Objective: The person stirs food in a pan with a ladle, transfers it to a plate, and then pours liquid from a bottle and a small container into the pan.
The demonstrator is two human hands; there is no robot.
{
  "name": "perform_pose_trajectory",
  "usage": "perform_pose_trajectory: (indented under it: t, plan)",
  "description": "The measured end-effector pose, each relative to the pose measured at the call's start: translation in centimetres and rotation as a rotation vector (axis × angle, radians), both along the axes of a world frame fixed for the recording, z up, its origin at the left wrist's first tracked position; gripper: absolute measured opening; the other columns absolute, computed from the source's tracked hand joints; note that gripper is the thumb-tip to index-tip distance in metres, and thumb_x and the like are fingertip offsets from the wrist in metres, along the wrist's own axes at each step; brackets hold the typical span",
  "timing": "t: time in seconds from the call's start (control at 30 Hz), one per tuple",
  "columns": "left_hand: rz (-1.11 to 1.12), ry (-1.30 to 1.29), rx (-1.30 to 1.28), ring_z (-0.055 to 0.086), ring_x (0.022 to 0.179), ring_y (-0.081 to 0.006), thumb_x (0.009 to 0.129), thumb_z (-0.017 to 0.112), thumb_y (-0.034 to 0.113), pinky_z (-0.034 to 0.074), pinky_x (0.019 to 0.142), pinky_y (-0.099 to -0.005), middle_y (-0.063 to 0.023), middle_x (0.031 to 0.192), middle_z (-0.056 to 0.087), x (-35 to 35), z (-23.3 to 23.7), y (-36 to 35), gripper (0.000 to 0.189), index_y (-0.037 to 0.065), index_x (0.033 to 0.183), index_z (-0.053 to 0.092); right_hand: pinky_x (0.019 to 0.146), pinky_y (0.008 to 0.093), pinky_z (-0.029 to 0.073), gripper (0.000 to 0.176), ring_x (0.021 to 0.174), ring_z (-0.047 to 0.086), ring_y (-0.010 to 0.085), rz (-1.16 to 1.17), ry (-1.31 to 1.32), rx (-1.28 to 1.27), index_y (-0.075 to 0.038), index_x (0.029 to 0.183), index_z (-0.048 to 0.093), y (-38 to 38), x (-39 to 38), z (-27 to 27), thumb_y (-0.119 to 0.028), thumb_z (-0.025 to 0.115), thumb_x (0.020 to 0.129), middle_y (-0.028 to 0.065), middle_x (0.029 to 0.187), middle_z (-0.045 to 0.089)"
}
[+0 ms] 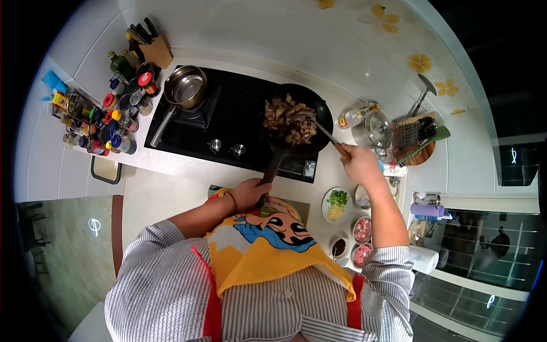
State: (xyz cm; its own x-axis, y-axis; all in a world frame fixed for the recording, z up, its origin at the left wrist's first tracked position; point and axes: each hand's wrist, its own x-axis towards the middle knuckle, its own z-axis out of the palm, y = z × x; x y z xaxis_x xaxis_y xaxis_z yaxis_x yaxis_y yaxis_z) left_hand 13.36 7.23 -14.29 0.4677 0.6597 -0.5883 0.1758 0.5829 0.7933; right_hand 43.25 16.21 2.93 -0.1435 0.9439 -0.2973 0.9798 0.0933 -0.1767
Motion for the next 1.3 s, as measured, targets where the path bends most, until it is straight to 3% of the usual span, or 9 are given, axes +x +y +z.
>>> perform_pose_trajectory:
  t: [0.27, 0.5, 0.8, 0.83, 0.93, 1.0, 1.1, 1.17, 1.3]
  plan:
    - [-0.013, 0.018, 0.037, 0.063, 0.079, -0.0143, 0.105, 0.054, 0.037, 0.05, 0.076, -0.0289, -0.0082, 0.093, 0.072, 0.1, -0.1, 0.0, 0.041, -0.003, 0.111, 0.064, 0.092, 0.0399, 0.053, 0.042, 0.103, 0.069, 0.0388, -0.063, 0.277, 0.032, -0.009, 0.131, 0.068, 0.7, 1.7, -6.4, -0.02, 0.07, 0.091, 0.0258, 0.111, 0.071]
    - [-0.024, -0.017, 0.022, 0.067, 0.085, -0.0159, 0.105, 0.053, 0.037, 0.052, 0.08, -0.0287, -0.0101, 0.096, 0.074, 0.0, 0.0, 0.1, 0.043, -0.003, 0.114, 0.064, 0.087, 0.0433, 0.055, 0.039, 0.096, 0.07, 0.0394, 0.041, -0.099, -0.09, -0.009, 0.123, 0.073, -2.1, -0.2, 8.3, -0.012, 0.071, 0.084, 0.0241, 0.103, 0.072]
    - [0.09, 0.028, -0.225, 0.068, 0.072, -0.0169, 0.104, 0.049, 0.055, 0.055, 0.069, -0.0322, -0.0084, 0.092, 0.075, -2.4, -2.8, 3.4, 0.056, 0.004, 0.116, 0.068, 0.09, 0.0465, 0.056, 0.035, 0.098, 0.069, 0.0393, 0.022, -0.071, -0.002, -0.015, 0.12, 0.074, -0.1, 2.8, 0.6, -0.016, 0.065, 0.086, 0.0202, 0.101, 0.073]
    - [0.069, 0.176, -0.099, 0.068, 0.066, -0.0153, 0.102, 0.054, 0.056, 0.054, 0.062, -0.0322, -0.0064, 0.088, 0.074, -2.8, -3.1, 4.6, 0.056, 0.004, 0.115, 0.069, 0.091, 0.046, 0.056, 0.035, 0.1, 0.069, 0.0383, -0.009, -0.05, 0.003, -0.015, 0.121, 0.074, -0.4, 2.9, 0.2, -0.016, 0.065, 0.086, 0.0197, 0.103, 0.073]
    - [-0.029, 0.935, 0.594, 0.072, 0.094, -0.0358, 0.093, 0.067, 0.055, 0.058, 0.085, -0.0451, -0.0179, 0.103, 0.075, -4.1, -9.7, 8.8, 0.06, 0.002, 0.119, 0.066, 0.093, 0.0458, 0.055, 0.036, 0.104, 0.069, 0.0373, -0.05, -0.014, 0.03, -0.016, 0.121, 0.073, -0.6, 4.2, -2.0, -0.013, 0.06, 0.087, 0.0176, 0.108, 0.073]
    - [-0.036, 1.102, 0.717, 0.066, 0.111, -0.0436, 0.088, 0.072, 0.056, 0.053, 0.097, -0.0479, -0.0279, 0.115, 0.069, -2.9, -9.2, 9.9, 0.065, -0.002, 0.117, 0.064, 0.091, 0.0484, 0.055, 0.035, 0.104, 0.069, 0.0378, -0.038, 0.07, 0.118, -0.016, 0.115, 0.075, -1.0, 5.9, -5.5, -0.011, 0.059, 0.085, 0.0164, 0.107, 0.074]
    - [-0.387, 1.183, 0.731, 0.064, 0.114, -0.0421, 0.088, 0.074, 0.051, 0.053, 0.099, -0.0484, -0.0284, 0.119, 0.067, -0.2, -9.1, 11.3, 0.059, -0.001, 0.116, 0.066, 0.078, 0.0518, 0.056, 0.021, 0.087, 0.071, 0.0396, -0.04, 0.086, 0.068, -0.014, 0.096, 0.076, -2.1, 6.5, -6.5, -0.017, 0.064, 0.08, 0.0176, 0.086, 0.072]
    - [-0.531, 1.174, 0.863, 0.066, 0.108, -0.0426, 0.088, 0.075, 0.037, 0.054, 0.095, -0.0486, -0.0256, 0.115, 0.069, -1.7, -15.3, 13.3, 0.045, 0.003, 0.117, 0.068, 0.074, 0.0529, 0.057, 0.017, 0.084, 0.071, 0.0401, -0.138, 0.14, 0.126, -0.01, 0.087, 0.075, -3.7, 6.6, -6.9, -0.019, 0.066, 0.076, 0.0177, 0.083, 0.072]
    - [-0.698, 1.146, 1.09, 0.067, 0.105, -0.0428, 0.089, 0.071, 0.029, 0.056, 0.089, -0.0493, -0.0244, 0.116, 0.068, -3.3, -16.7, 13.5, 0.038, 0.01, 0.121, 0.068, 0.066, 0.0493, 0.059, 0.015, 0.08, 0.074, 0.0379, -0.298, 0.258, 0.144, -0.004, 0.084, 0.079, -7.3, 6.5, -6.8, -0.012, 0.069, 0.075, 0.019, 0.083, 0.074]
